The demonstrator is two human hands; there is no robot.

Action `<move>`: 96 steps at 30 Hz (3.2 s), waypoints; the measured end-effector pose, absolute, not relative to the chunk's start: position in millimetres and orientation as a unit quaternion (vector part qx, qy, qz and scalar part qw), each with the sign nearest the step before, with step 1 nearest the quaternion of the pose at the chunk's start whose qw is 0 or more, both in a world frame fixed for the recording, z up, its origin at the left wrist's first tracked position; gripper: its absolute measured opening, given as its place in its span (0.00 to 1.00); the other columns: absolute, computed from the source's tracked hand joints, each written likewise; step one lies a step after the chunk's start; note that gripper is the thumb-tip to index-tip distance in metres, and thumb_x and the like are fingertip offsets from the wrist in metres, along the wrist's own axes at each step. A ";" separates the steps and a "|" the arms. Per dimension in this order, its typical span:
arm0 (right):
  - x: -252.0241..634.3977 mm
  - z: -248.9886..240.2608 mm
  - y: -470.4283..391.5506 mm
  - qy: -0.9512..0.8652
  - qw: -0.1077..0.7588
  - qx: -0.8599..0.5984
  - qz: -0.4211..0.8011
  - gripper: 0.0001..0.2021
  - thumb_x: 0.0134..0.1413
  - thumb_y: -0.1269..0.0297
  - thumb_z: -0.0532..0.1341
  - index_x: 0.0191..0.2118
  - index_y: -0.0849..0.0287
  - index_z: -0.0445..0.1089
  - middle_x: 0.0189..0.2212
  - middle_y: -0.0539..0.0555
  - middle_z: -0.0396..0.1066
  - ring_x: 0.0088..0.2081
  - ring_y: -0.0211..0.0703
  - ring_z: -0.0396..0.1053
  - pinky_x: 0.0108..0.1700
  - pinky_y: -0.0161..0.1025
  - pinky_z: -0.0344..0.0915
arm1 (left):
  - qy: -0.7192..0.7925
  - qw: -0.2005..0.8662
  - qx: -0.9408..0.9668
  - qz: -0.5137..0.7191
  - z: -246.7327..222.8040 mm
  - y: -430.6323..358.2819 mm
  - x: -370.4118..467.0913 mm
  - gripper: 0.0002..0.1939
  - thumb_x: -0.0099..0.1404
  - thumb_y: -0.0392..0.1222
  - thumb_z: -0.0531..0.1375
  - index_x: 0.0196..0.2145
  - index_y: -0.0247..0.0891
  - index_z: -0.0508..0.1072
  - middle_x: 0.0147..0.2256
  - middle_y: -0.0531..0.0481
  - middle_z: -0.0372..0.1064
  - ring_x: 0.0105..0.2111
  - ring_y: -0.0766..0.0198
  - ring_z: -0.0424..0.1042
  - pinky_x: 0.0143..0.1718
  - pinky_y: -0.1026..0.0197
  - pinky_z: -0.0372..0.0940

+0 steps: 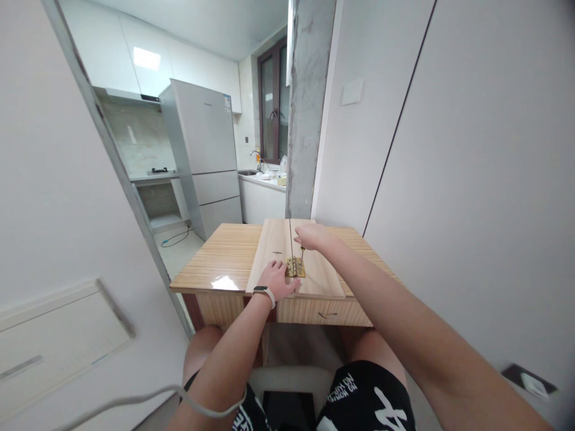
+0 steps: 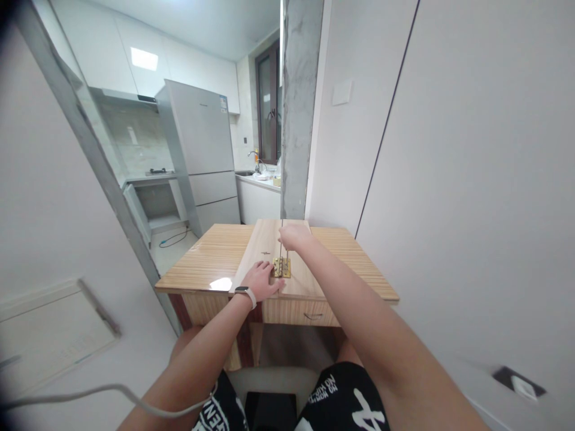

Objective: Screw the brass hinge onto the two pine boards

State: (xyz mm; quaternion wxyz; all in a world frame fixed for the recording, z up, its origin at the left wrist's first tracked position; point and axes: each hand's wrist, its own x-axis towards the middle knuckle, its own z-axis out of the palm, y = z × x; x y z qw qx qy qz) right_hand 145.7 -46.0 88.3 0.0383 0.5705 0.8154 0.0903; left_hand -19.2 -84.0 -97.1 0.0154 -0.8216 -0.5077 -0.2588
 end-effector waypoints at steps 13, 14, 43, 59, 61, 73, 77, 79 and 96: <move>141.9 93.5 -46.5 0.842 0.056 0.535 0.038 0.15 0.56 0.73 0.67 0.49 0.57 0.74 0.48 0.58 0.79 0.48 0.47 0.75 0.39 0.35 0.63 | -0.511 0.010 -0.821 -0.255 -98.5 -82.6 -19.7 0.29 0.67 0.67 0.58 0.50 0.40 0.76 0.51 0.38 0.73 0.58 0.44 0.66 0.64 0.44 0.57; 141.4 94.1 -47.4 0.840 0.059 0.537 0.045 0.13 0.57 0.72 0.67 0.48 0.57 0.75 0.48 0.58 0.79 0.48 0.48 0.76 0.39 0.35 0.63 | -0.511 0.009 -0.821 -0.256 -98.3 -82.7 -19.5 0.29 0.68 0.67 0.58 0.51 0.40 0.76 0.51 0.38 0.73 0.58 0.44 0.66 0.64 0.44 0.57; 140.1 100.7 -50.7 0.829 0.066 0.553 0.050 0.14 0.56 0.73 0.68 0.48 0.56 0.77 0.47 0.59 0.80 0.48 0.48 0.76 0.42 0.36 0.66 | -0.510 0.003 -0.822 -0.253 -93.0 -86.8 -18.2 0.29 0.68 0.66 0.58 0.51 0.40 0.76 0.52 0.38 0.73 0.59 0.43 0.65 0.65 0.45 0.56; 139.0 94.8 -52.3 0.832 0.071 0.548 0.044 0.19 0.61 0.69 0.65 0.57 0.61 0.71 0.55 0.67 0.75 0.52 0.53 0.76 0.45 0.40 0.68 | -0.506 0.020 -0.825 -0.252 -93.4 -86.4 -19.0 0.28 0.68 0.66 0.58 0.51 0.40 0.76 0.51 0.38 0.73 0.57 0.44 0.67 0.65 0.46 0.56; 136.6 96.9 -53.8 0.840 0.089 0.535 0.027 0.20 0.57 0.73 0.66 0.56 0.61 0.71 0.54 0.66 0.75 0.51 0.52 0.76 0.44 0.38 0.68 | -0.503 0.022 -0.825 -0.255 -94.5 -85.6 -19.2 0.29 0.68 0.66 0.58 0.51 0.39 0.76 0.51 0.37 0.73 0.57 0.44 0.67 0.65 0.46 0.56; 135.0 91.6 -48.1 0.827 0.055 0.554 0.076 0.14 0.62 0.67 0.66 0.52 0.59 0.77 0.51 0.65 0.78 0.53 0.55 0.76 0.50 0.42 0.68 | -0.506 0.014 -0.824 -0.255 -94.8 -85.8 -18.5 0.30 0.68 0.67 0.57 0.52 0.40 0.75 0.52 0.38 0.73 0.59 0.44 0.65 0.65 0.46 0.56; 137.7 90.4 -50.3 0.819 0.040 0.566 0.089 0.14 0.70 0.60 0.59 0.52 0.60 0.77 0.52 0.67 0.78 0.54 0.55 0.75 0.52 0.44 0.68 | -0.503 0.019 -0.825 -0.256 -96.5 -84.6 -18.8 0.30 0.68 0.68 0.56 0.51 0.40 0.76 0.51 0.38 0.73 0.58 0.44 0.66 0.65 0.46 0.56; 138.8 90.8 -51.2 0.818 0.048 0.567 0.085 0.16 0.70 0.58 0.59 0.55 0.61 0.75 0.54 0.68 0.76 0.55 0.57 0.75 0.51 0.45 0.69 | -0.503 0.021 -0.825 -0.255 -97.4 -84.1 -19.1 0.30 0.68 0.68 0.56 0.50 0.39 0.76 0.50 0.38 0.73 0.58 0.44 0.66 0.65 0.46 0.56; 134.6 101.0 -55.1 0.837 0.082 0.539 0.058 0.17 0.56 0.75 0.68 0.52 0.62 0.75 0.51 0.62 0.78 0.49 0.50 0.76 0.41 0.36 0.65 | -0.505 0.017 -0.823 -0.261 -100.0 -81.4 -20.4 0.29 0.67 0.67 0.58 0.51 0.39 0.76 0.51 0.38 0.73 0.58 0.44 0.66 0.65 0.45 0.57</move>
